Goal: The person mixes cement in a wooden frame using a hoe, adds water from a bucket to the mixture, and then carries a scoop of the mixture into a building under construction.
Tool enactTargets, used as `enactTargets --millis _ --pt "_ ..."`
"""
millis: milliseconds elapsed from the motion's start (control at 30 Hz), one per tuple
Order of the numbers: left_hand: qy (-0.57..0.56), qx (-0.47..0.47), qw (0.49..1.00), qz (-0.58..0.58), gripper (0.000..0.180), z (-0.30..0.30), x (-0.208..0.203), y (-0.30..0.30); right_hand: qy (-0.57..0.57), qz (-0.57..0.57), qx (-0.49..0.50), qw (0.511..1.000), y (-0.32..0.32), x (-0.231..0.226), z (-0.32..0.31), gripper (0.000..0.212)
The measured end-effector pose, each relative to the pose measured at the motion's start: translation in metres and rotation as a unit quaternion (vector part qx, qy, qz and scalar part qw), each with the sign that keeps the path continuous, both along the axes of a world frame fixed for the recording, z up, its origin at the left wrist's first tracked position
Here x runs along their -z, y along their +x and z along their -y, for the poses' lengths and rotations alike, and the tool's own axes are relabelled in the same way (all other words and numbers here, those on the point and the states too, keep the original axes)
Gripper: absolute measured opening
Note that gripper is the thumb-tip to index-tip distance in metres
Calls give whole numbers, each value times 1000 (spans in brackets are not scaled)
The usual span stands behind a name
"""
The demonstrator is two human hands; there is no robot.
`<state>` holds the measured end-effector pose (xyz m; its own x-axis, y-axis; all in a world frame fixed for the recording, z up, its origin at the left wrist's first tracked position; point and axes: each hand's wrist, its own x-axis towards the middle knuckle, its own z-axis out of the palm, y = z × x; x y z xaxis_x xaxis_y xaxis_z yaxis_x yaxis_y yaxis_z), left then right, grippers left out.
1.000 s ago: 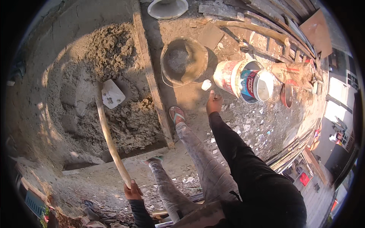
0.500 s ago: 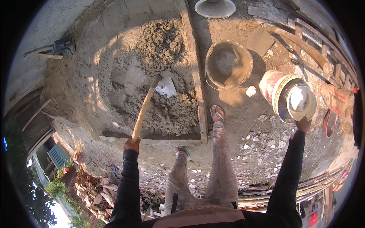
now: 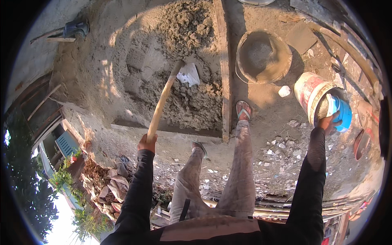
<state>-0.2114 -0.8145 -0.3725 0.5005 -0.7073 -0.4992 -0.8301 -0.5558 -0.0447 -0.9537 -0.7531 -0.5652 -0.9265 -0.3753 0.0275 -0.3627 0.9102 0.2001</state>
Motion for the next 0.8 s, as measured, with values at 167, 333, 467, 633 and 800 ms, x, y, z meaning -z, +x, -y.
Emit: enactTargets --millis 167,333,467,633,800 --pt "4 -2 1000 6 41 -7 -1 -1 70 145 44 986 11 3 22 76" --pt "6 8 1000 -1 42 -6 12 3 -44 213 18 976 -84 60 -26 81" --pt "-3 1 1000 -26 45 2 12 12 -237 314 102 914 -109 45 -45 76" --pt "11 -5 1000 -12 47 14 7 34 -407 411 143 803 -98 -31 -61 70" --pt "2 5 1000 -1 51 17 5 34 -364 415 76 831 -16 -161 -23 66"
